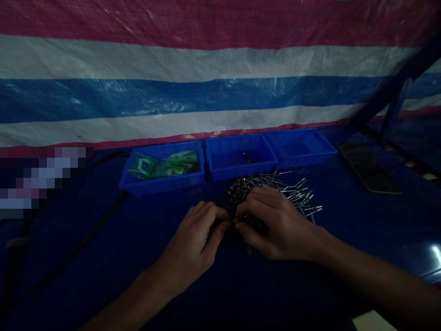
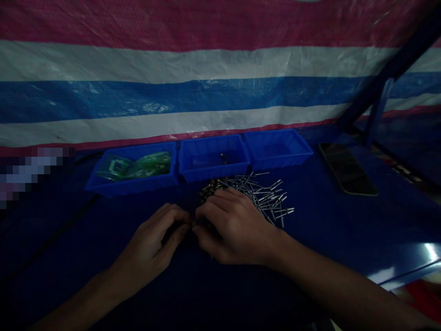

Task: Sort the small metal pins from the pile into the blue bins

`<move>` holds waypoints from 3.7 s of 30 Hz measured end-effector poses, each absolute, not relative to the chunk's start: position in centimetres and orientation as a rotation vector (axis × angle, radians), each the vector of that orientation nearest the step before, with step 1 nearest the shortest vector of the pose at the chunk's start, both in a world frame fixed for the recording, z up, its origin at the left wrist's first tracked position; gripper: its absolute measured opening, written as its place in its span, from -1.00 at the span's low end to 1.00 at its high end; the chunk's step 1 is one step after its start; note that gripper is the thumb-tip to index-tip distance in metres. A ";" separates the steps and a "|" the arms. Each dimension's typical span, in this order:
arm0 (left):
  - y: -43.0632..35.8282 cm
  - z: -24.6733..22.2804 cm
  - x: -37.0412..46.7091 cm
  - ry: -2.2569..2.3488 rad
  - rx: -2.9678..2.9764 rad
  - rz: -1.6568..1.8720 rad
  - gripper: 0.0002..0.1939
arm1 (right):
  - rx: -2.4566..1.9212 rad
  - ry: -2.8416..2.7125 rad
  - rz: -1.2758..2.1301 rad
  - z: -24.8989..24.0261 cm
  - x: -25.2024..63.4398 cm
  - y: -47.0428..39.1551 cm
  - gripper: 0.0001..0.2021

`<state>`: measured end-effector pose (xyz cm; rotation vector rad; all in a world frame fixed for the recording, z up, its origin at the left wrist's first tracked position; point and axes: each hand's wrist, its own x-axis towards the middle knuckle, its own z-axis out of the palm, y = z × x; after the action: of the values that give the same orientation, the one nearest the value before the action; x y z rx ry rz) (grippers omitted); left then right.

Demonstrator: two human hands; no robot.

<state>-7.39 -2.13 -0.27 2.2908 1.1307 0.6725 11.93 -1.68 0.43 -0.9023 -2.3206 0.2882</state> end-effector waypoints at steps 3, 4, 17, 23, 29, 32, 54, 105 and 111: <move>-2.2 -0.2 -7.4 1.136 2.302 0.657 -0.87 | -0.920 -2.334 0.308 0.4 11.9 -1.7 -0.86; -2.2 -0.2 -7.4 1.138 2.304 0.655 -0.87 | -0.909 -2.341 0.312 0.4 11.9 -1.7 -0.84; -2.1 -0.2 -7.6 1.113 2.369 0.582 -0.87 | -0.823 -2.394 0.257 0.4 11.7 -1.6 -0.85; -2.1 0.0 -7.5 1.112 2.347 0.582 -0.87 | -0.816 -2.395 0.265 0.3 11.7 -1.6 -0.84; -2.1 0.1 -7.7 1.112 2.311 0.597 -0.88 | -0.765 -2.379 0.295 0.4 11.7 -1.7 -0.86; -2.1 0.2 -7.7 1.113 2.304 0.586 -0.87 | -0.766 -2.385 0.312 0.3 11.7 -1.7 -0.87; -2.1 1.5 -7.9 0.923 2.188 0.427 -0.84 | -0.637 -2.523 0.222 0.7 12.3 -1.8 -0.85; -1.3 0.0 -8.1 1.289 2.206 0.602 -0.88 | -0.964 -2.422 0.190 -0.4 11.2 -1.0 -0.84; -1.3 0.1 -7.9 1.260 2.204 0.622 -0.86 | -0.938 -2.434 0.131 -0.3 11.2 -1.1 -0.86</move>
<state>-7.94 -1.28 0.13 2.2035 1.2605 0.6217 11.16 -1.05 -0.28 -0.9377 -2.4342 0.1307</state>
